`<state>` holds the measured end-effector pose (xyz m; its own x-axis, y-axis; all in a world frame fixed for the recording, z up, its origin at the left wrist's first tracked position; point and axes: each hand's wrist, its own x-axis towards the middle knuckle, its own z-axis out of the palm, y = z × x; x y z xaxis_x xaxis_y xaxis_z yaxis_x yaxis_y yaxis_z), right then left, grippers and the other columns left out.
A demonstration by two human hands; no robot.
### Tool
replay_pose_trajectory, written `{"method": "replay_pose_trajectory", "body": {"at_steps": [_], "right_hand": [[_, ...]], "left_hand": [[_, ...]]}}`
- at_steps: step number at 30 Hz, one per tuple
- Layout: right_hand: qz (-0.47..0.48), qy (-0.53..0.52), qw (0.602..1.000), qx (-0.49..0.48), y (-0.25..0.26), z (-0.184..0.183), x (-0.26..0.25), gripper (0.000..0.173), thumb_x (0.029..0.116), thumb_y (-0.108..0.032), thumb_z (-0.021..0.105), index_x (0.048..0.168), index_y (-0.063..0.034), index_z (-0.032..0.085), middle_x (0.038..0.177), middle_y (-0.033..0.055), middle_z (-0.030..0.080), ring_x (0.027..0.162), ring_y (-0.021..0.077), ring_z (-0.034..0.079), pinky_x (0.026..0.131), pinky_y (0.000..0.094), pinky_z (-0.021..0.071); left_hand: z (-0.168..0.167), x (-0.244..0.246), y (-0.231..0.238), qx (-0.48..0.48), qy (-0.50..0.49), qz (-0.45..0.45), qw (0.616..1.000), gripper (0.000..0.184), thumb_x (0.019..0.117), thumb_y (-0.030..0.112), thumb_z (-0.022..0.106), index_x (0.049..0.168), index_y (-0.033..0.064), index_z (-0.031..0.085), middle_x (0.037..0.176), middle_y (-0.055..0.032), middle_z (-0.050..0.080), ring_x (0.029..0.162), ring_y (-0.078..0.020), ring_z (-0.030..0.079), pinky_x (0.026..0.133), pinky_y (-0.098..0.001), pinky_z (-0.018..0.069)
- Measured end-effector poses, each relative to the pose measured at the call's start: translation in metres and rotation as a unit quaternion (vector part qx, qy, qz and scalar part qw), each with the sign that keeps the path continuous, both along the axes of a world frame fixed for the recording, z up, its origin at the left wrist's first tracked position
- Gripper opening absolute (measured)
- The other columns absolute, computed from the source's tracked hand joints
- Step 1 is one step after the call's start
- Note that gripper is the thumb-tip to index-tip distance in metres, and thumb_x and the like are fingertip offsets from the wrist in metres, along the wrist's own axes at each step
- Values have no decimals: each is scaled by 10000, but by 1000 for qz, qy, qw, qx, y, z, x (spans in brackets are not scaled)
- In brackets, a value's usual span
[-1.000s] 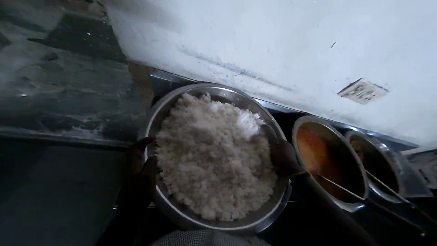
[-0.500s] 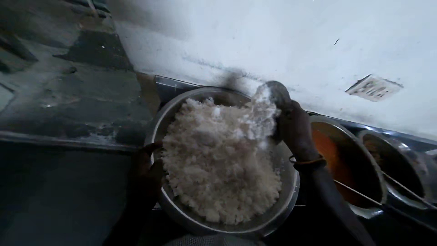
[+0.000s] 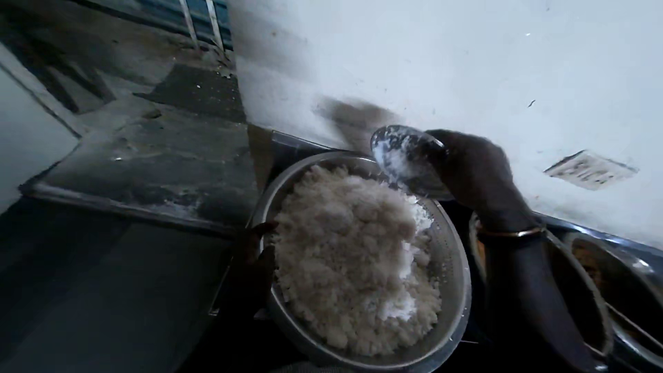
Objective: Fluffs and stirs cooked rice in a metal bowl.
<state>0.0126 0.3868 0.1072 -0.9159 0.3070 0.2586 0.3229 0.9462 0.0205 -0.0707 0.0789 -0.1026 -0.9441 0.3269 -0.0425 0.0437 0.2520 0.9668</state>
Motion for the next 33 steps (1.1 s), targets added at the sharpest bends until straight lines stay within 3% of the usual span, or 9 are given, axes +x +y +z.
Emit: {"method": "replay_pose_trajectory", "body": {"at_steps": [4,8,11,16,20,22,27,29,33], "right_hand": [[39,-129,990,-46,-21,-117,-5,265,1024,-281,596,1254,-236,719,1108,83,743,960,318,718,792,574,569],[-13,-124,991,-38,-25,-60,8,279,1035,-300,597,1270,-188,696,1197,113,698,1001,345,700,828,601,563],[-41,-21,998,35,-7,-30,6,291,1066,-314,536,1227,-149,714,1120,137,710,933,370,708,758,617,552],[-5,-143,989,-19,2,-110,-8,298,1065,-294,522,1263,-146,689,1209,144,702,1080,380,683,880,620,531],[-34,-45,997,45,-21,-46,11,298,1073,-286,511,1246,-135,701,1129,167,708,951,407,707,753,641,549],[-7,10,996,84,-40,-21,15,255,1053,-267,545,1201,-154,720,1092,153,711,907,394,706,688,615,536],[175,-122,975,65,-78,-114,-17,93,961,-151,654,1025,-149,721,1014,92,697,903,324,683,700,522,556],[158,-133,977,46,-74,-109,-21,153,989,-146,619,1095,-129,729,1076,126,704,948,357,691,729,549,556],[2,-72,996,-59,-60,-39,15,372,1015,-297,607,1348,-140,656,1245,168,690,1104,390,678,897,646,523]], "left_hand": [[-5,4,-3,17,20,-13,1000,414,986,136,499,1390,195,563,1413,-42,558,1105,-167,625,843,-397,565],[-6,2,-6,-4,5,-16,1000,389,1030,137,499,1401,241,553,1373,-26,588,874,-149,663,683,-383,578],[-4,2,-5,-22,18,-20,999,390,1032,144,485,1404,243,550,1396,-22,571,960,-160,659,758,-411,575],[-3,4,-5,3,2,-20,1000,409,1022,127,495,1416,226,539,1397,-28,574,925,-135,658,703,-350,575],[-2,4,-5,8,3,-3,1000,400,1020,140,516,1401,253,565,1389,8,592,938,-105,668,739,-348,587],[0,3,-4,7,0,-8,1000,416,1014,133,504,1416,230,551,1430,-13,559,1076,-132,644,841,-389,573],[-6,4,-5,17,-1,-15,1000,583,1008,147,509,1564,249,367,1559,-25,439,1210,-128,597,925,-368,562],[-5,1,-3,40,-15,-1,999,660,1009,144,541,1602,270,280,1584,-40,401,1160,-134,618,860,-363,578],[-3,4,-3,40,-13,-6,999,741,985,139,553,1629,245,201,1665,-33,259,1375,-115,471,1044,-348,498]]}}
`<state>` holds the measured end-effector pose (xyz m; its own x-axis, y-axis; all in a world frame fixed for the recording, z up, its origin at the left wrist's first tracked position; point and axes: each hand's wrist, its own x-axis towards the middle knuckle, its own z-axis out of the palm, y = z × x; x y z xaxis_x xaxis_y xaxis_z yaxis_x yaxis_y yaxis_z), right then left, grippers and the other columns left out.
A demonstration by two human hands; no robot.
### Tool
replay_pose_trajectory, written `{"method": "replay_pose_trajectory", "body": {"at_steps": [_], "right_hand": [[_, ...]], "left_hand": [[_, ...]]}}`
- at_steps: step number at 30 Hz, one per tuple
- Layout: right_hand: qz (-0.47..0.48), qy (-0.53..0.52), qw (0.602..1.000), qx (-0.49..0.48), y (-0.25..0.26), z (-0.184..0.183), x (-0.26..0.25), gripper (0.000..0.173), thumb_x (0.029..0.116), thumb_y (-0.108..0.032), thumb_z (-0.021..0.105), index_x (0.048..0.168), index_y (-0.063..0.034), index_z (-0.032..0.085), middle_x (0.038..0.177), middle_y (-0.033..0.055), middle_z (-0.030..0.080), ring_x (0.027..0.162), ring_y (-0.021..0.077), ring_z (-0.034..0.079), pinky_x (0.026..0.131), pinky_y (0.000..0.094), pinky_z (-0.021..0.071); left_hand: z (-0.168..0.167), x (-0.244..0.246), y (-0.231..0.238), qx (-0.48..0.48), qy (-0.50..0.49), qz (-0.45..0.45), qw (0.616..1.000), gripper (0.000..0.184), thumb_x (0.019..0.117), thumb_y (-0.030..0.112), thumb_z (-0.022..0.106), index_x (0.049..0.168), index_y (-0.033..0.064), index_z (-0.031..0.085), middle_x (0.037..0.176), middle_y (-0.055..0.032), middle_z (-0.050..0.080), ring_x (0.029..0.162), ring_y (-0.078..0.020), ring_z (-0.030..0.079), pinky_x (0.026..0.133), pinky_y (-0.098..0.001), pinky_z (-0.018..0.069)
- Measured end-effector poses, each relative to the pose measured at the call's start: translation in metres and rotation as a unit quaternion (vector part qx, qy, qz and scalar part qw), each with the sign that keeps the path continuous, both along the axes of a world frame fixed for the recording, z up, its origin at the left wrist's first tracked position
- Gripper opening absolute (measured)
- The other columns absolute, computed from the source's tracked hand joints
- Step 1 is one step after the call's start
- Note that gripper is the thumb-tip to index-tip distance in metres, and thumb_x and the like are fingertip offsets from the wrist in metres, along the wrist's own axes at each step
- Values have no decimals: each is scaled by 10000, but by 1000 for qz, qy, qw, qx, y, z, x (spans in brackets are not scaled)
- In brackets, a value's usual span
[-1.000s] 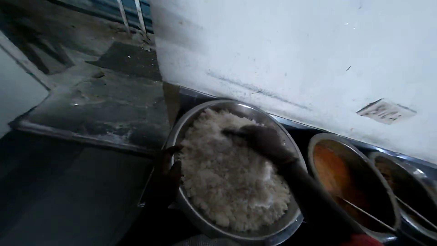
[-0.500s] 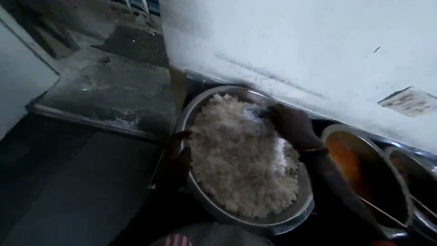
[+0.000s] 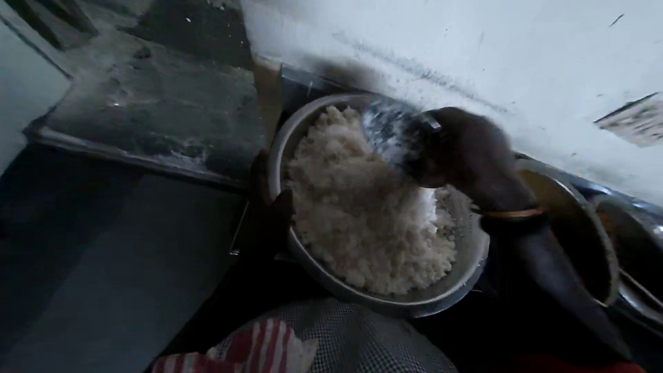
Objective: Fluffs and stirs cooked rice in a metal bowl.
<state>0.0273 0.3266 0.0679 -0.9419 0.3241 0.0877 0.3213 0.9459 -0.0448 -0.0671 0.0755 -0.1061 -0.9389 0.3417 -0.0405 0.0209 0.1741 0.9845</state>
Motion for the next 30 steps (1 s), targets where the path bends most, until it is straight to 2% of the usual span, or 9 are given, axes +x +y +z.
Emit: {"method": "replay_pose_trajectory", "body": {"at_steps": [2,6,10,14,17,19,24,26,30], "right_hand": [[-23,79,995,-53,8,10,28,328,1014,-290,618,1276,-105,684,1127,149,722,1005,305,705,876,572,552],[-35,141,981,-128,5,-16,96,224,991,-216,639,1170,-89,684,979,31,697,837,33,656,767,266,575],[-198,131,956,-173,1,-60,152,245,963,-207,690,1164,-67,698,990,82,717,851,147,695,776,415,606],[-275,33,929,-247,-32,-90,147,295,989,-262,694,1236,-102,675,966,96,716,825,211,697,739,487,596],[-225,49,925,-303,-48,-114,125,229,1004,-222,674,1201,-106,660,905,79,700,719,191,678,624,435,597],[-224,64,916,-327,-57,-124,113,239,1033,-259,636,1193,-85,663,897,93,690,724,200,663,643,432,574],[-301,92,848,-426,-36,-124,114,325,1000,-312,680,1248,-102,673,1000,60,725,849,137,695,771,374,608],[-316,103,834,-441,-23,-122,119,324,998,-302,679,1245,-94,659,956,65,697,778,134,651,688,356,572],[-340,117,803,-475,3,-109,121,365,983,-223,691,1313,-90,610,1019,76,685,828,146,660,711,359,584]], "left_hand": [[-1,-1,0,15,12,-4,1000,713,984,145,543,1621,221,231,1657,-35,275,1405,-106,439,1089,-335,467],[-10,-5,0,69,24,-19,997,683,978,111,530,1607,164,271,1641,-54,307,1424,-100,418,1123,-312,445],[-11,-4,4,92,20,-16,995,630,976,71,533,1571,120,332,1592,-63,391,1369,-101,485,1079,-303,489],[-6,-4,3,53,37,-13,998,579,962,67,520,1528,117,406,1547,-58,446,1314,-98,524,1045,-297,499],[-8,-3,3,52,54,-17,997,553,973,51,501,1518,100,417,1546,-66,446,1327,-102,513,1064,-292,483],[-9,-1,5,58,44,-8,997,534,979,47,501,1504,114,431,1538,-55,453,1283,-95,540,1003,-283,512],[-9,-2,5,62,43,-4,997,546,972,47,518,1508,101,431,1543,-62,450,1341,-104,500,1071,-290,477],[-5,0,5,56,29,3,998,539,973,51,528,1502,110,440,1532,-53,462,1318,-94,518,1048,-282,492],[-2,0,4,34,14,-4,999,540,986,85,520,1517,138,431,1541,-54,454,1306,-102,530,1035,-307,503]]}}
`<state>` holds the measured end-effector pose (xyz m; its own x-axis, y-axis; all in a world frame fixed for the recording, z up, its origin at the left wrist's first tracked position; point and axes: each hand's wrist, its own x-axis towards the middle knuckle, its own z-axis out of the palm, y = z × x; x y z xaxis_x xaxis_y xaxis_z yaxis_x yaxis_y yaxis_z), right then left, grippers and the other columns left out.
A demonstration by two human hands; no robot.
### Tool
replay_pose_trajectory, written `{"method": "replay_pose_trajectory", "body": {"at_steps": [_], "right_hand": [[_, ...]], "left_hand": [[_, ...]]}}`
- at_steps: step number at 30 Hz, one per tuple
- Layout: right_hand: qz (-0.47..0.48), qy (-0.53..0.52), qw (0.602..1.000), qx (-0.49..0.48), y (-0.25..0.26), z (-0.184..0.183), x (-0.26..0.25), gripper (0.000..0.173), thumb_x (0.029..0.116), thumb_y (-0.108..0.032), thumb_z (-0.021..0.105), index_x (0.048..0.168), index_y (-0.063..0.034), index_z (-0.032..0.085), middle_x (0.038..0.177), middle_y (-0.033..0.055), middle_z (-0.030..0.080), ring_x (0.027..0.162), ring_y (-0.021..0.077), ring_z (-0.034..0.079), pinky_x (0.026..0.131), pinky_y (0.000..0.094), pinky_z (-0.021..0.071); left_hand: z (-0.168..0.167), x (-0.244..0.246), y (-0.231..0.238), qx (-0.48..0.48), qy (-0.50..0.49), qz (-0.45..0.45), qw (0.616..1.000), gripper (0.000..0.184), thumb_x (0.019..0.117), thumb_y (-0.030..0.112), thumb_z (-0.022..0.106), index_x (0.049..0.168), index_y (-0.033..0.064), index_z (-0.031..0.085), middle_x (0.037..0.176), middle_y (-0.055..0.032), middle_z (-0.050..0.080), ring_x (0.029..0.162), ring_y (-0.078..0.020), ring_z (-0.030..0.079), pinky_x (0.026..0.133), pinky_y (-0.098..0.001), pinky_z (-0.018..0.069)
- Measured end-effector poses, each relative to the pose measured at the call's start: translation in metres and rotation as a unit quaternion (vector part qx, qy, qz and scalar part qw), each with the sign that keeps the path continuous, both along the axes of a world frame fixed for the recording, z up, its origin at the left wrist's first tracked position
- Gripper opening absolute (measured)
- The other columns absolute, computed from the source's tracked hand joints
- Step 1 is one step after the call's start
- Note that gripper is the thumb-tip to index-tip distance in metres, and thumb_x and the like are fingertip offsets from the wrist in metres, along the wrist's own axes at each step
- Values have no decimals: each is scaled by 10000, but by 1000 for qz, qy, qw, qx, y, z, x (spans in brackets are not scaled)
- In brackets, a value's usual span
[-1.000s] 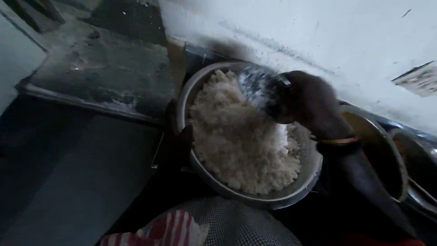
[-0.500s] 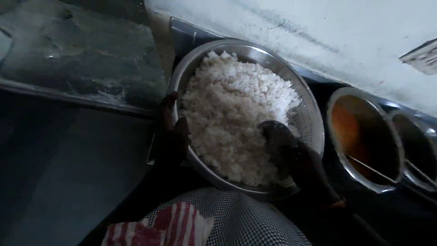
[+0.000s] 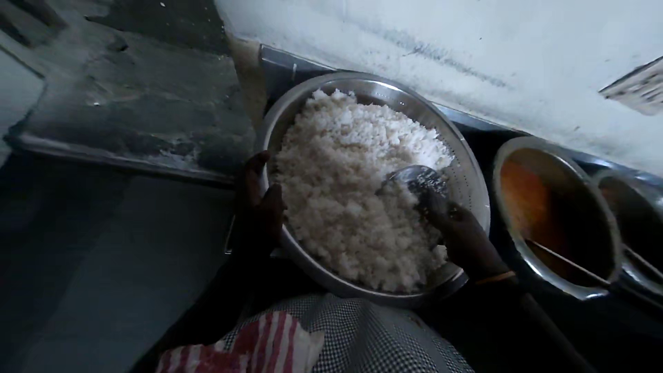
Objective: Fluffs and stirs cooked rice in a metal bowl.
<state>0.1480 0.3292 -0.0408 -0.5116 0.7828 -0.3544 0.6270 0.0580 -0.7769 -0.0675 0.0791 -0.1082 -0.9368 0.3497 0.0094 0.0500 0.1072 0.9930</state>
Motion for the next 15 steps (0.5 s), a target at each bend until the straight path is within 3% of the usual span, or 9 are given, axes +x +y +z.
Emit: {"method": "replay_pose_trajectory", "body": {"at_steps": [2,6,8,10,11,13,14,15], "right_hand": [[-24,39,998,-33,13,8,0,365,990,-200,673,1331,-106,586,1043,55,697,841,132,684,709,340,607],[-57,142,988,-29,40,32,-15,277,992,-223,659,1247,-138,589,978,-13,690,814,86,679,692,298,606],[-35,175,982,62,47,48,-34,332,989,-255,670,1291,-149,581,1016,-30,698,860,70,692,740,291,616],[15,140,968,207,49,59,-57,405,998,-276,650,1354,-104,562,1107,29,693,952,102,697,834,324,614],[54,91,949,297,47,64,-67,389,1016,-287,620,1342,-79,575,1120,73,697,982,139,698,874,366,599],[110,24,897,427,41,73,-82,327,1014,-259,593,1273,-62,628,1057,168,712,954,291,706,839,543,560],[114,23,885,451,41,77,-84,321,1009,-251,599,1271,-70,634,1058,170,715,953,298,707,840,553,555],[108,37,883,455,42,80,-83,338,1009,-254,608,1295,-76,631,1086,147,719,977,249,711,877,499,570]], "left_hand": [[-3,0,0,14,5,1,1000,546,975,78,523,1512,131,436,1536,-59,462,1303,-113,537,1032,-314,512],[-3,0,0,16,20,-6,1000,529,987,66,512,1509,108,432,1533,-68,461,1315,-113,527,1054,-319,498],[-3,-1,0,10,28,-9,1000,531,982,75,509,1507,106,437,1522,-77,470,1310,-116,528,1054,-318,494],[-1,1,0,3,23,-4,1000,533,984,85,518,1509,125,437,1501,-64,493,1269,-88,558,1014,-293,522],[0,2,-1,0,15,-4,1000,541,986,88,524,1516,131,425,1507,-63,485,1266,-82,558,1007,-287,523],[2,2,0,-3,1,1,1000,573,978,87,539,1532,142,402,1524,-65,459,1277,-89,546,1006,-296,521],[2,2,1,-2,-2,2,1000,599,976,84,544,1549,140,377,1547,-71,433,1306,-101,527,1029,-309,511],[3,1,1,0,-7,4,1000,625,970,81,549,1561,147,356,1559,-73,417,1318,-108,518,1039,-318,505]]}}
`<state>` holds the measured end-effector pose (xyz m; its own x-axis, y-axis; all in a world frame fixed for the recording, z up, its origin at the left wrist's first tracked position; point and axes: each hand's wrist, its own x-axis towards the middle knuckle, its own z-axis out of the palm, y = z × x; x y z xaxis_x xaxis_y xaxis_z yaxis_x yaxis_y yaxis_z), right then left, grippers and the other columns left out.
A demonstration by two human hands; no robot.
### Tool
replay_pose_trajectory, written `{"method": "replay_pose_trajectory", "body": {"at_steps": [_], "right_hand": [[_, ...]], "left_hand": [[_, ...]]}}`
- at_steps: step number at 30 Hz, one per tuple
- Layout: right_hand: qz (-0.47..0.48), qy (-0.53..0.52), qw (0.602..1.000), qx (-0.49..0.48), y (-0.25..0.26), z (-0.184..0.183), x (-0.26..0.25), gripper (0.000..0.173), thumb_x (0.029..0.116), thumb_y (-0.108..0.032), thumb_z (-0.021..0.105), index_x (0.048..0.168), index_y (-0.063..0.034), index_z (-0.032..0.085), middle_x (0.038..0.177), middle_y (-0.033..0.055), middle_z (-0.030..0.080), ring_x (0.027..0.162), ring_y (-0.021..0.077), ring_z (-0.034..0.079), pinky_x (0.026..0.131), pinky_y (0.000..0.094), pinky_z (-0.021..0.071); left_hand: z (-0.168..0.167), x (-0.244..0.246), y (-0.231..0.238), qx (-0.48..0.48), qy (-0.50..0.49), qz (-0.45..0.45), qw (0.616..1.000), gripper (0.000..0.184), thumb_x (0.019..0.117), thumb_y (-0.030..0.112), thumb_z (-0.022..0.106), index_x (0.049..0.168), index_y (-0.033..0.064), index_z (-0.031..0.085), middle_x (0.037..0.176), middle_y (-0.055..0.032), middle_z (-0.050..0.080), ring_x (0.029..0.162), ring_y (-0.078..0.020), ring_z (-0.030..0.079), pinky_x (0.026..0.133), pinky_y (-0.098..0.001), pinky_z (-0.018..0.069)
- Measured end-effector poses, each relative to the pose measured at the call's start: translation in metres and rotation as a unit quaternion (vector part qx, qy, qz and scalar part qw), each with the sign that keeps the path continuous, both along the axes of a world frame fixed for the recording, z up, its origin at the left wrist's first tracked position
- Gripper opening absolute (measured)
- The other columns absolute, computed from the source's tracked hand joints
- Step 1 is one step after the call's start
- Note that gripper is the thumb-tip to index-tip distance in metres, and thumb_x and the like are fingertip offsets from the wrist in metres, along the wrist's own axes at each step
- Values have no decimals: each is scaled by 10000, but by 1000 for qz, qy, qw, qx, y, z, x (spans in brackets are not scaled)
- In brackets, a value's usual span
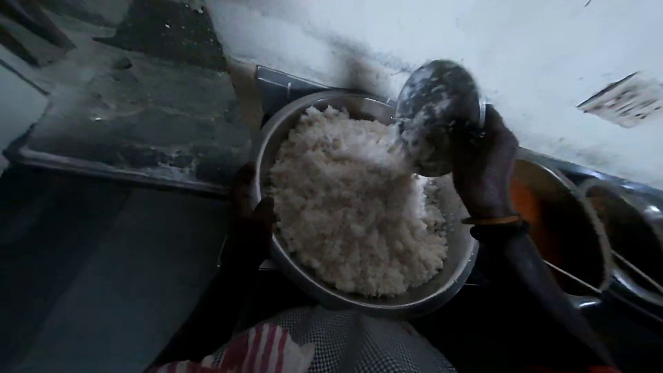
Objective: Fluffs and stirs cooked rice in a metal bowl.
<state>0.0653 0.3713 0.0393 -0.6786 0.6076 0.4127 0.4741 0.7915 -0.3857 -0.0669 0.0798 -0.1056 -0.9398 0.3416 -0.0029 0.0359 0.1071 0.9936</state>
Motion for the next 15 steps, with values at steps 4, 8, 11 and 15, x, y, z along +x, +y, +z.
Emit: {"method": "replay_pose_trajectory", "body": {"at_steps": [4,8,11,15], "right_hand": [[-72,-32,996,-35,12,1,29,295,1002,-260,615,1223,-64,631,1023,164,702,899,286,698,794,533,567],[-152,-217,963,-50,15,-13,74,402,1021,-187,606,1367,4,534,1208,301,643,1104,481,650,927,691,507],[-168,-254,933,-194,10,-46,111,557,992,-163,660,1474,-4,432,1280,272,614,1137,403,641,953,617,525],[-188,-179,875,-409,-30,-61,122,549,1032,-169,597,1523,-72,371,1226,186,624,1011,254,662,848,467,575]], "left_hand": [[2,-7,-3,12,-48,-23,999,716,955,63,561,1595,222,280,1574,-54,396,1307,-124,530,1008,-356,530],[11,-18,3,5,-70,-18,997,742,922,25,583,1578,223,297,1513,-66,447,1247,-105,558,977,-322,538],[11,-21,8,-7,-51,-8,999,744,912,30,594,1575,220,316,1544,-48,434,1291,-98,537,1007,-314,525],[9,-19,8,-9,-33,-1,999,746,872,13,603,1554,183,352,1482,-69,486,1242,-107,559,977,-310,532]]}}
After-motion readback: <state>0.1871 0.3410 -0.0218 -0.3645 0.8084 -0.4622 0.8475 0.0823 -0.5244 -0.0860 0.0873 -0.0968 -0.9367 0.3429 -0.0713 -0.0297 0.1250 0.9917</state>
